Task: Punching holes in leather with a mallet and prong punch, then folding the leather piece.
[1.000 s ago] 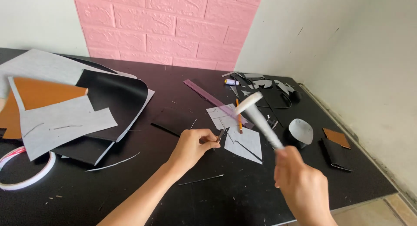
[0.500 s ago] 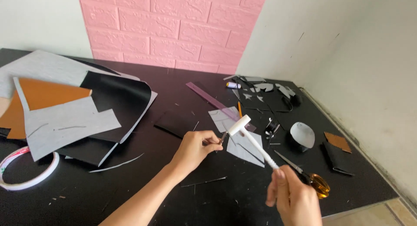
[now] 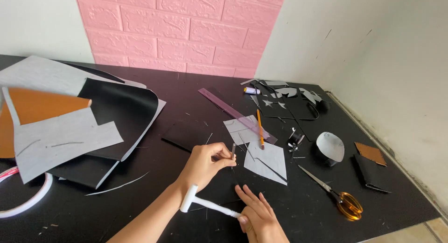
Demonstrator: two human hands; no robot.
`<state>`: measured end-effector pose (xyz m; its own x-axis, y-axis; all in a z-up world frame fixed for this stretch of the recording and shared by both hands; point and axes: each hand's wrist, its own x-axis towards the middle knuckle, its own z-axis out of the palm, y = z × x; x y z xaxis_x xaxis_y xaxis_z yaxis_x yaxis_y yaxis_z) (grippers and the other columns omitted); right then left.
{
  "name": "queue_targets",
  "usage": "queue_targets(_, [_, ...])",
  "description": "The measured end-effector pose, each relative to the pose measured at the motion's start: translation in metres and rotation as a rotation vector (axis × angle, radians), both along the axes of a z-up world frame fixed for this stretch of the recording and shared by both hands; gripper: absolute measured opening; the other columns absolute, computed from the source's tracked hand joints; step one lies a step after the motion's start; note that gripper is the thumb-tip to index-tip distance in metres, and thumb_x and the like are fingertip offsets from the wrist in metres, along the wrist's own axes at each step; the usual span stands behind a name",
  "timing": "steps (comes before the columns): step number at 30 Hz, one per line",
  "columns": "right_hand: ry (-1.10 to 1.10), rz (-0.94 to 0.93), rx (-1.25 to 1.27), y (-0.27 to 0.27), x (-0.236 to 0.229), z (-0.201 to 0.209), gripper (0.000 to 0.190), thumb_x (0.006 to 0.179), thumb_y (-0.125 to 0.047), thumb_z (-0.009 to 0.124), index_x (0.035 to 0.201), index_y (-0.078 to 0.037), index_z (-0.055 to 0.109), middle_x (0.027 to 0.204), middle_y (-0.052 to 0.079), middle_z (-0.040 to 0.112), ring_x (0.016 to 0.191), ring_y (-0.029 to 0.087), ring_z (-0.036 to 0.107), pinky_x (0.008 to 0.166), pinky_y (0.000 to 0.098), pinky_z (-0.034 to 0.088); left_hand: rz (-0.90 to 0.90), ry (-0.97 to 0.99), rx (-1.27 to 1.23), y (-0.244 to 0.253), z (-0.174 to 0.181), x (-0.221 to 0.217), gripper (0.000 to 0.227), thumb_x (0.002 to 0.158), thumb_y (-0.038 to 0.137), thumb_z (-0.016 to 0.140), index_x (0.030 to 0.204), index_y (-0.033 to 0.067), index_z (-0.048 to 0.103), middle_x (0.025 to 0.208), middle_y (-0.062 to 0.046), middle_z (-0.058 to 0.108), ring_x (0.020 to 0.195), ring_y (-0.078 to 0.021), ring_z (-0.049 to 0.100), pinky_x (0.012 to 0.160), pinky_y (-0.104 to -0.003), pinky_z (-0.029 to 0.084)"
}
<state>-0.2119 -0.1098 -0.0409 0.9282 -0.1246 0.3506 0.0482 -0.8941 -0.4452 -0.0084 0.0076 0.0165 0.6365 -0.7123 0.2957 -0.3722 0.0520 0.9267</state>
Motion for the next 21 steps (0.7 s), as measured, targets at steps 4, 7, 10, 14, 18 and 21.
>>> queue_targets(4, [-0.097, -0.026, -0.066, -0.002, 0.002, -0.013, 0.048, 0.107, -0.035, 0.039, 0.073, -0.013, 0.065, 0.147, 0.009, 0.064, 0.144, 0.027, 0.05, 0.116, 0.0457, 0.034, 0.007, 0.05, 0.022, -0.003, 0.0, 0.001, 0.008, 0.083, 0.017, 0.082, 0.082, 0.0098, 0.078, 0.087, -0.001, 0.084, 0.081, -0.0116, 0.078, 0.08, -0.026, 0.061])
queue_targets(7, [-0.149, -0.027, -0.137, -0.003, 0.004, -0.02, 0.045, 0.107, -0.032, 0.041, 0.073, -0.012, 0.063, 0.144, 0.01, 0.065, 0.141, 0.027, 0.054, 0.115, 0.0447, 0.037, 0.032, 0.077, 0.038, -0.003, 0.0, 0.001, 0.013, 0.083, 0.018, 0.083, 0.077, 0.01, 0.074, 0.089, -0.002, 0.085, 0.082, -0.0118, 0.078, 0.08, -0.026, 0.061])
queue_targets(10, [-0.22, -0.052, -0.193, 0.0, 0.007, -0.021, 0.046, 0.108, -0.033, 0.038, 0.07, -0.016, 0.059, 0.142, 0.006, 0.068, 0.138, 0.024, 0.057, 0.113, 0.044, 0.041, 0.036, 0.088, 0.02, -0.004, -0.001, 0.004, 0.013, 0.082, 0.016, 0.083, 0.077, 0.0091, 0.074, 0.089, -0.003, 0.085, 0.081, -0.0116, 0.078, 0.078, -0.025, 0.061])
queue_targets(14, [-0.292, -0.134, -0.265, 0.005, 0.01, -0.018, 0.051, 0.108, -0.038, 0.035, 0.067, -0.018, 0.057, 0.135, 0.002, 0.072, 0.132, 0.02, 0.063, 0.107, 0.039, 0.047, 0.09, 0.173, -0.001, -0.007, -0.003, 0.01, 0.01, 0.079, 0.017, 0.083, 0.077, 0.0082, 0.078, 0.093, -0.005, 0.088, 0.079, -0.0119, 0.081, 0.064, -0.026, 0.063])
queue_targets(18, [-0.272, -0.1, -0.254, -0.001, 0.009, -0.023, 0.05, 0.107, -0.037, 0.039, 0.066, -0.016, 0.057, 0.136, 0.005, 0.071, 0.133, 0.021, 0.063, 0.109, 0.0402, 0.046, 0.255, 0.356, -0.064, -0.01, -0.013, 0.023, 0.016, 0.078, 0.018, 0.083, 0.082, 0.004, 0.078, 0.096, -0.009, 0.087, 0.08, -0.0149, 0.081, 0.057, -0.028, 0.066])
queue_targets(21, [-0.259, -0.098, -0.235, -0.001, 0.008, -0.022, 0.05, 0.108, -0.038, 0.039, 0.067, -0.017, 0.058, 0.138, 0.005, 0.07, 0.134, 0.022, 0.062, 0.109, 0.0412, 0.045, 0.263, 0.416, -0.057, -0.004, -0.003, 0.021, 0.018, 0.081, 0.02, 0.083, 0.088, 0.0038, 0.079, 0.09, -0.011, 0.086, 0.081, -0.0166, 0.079, 0.063, -0.028, 0.064])
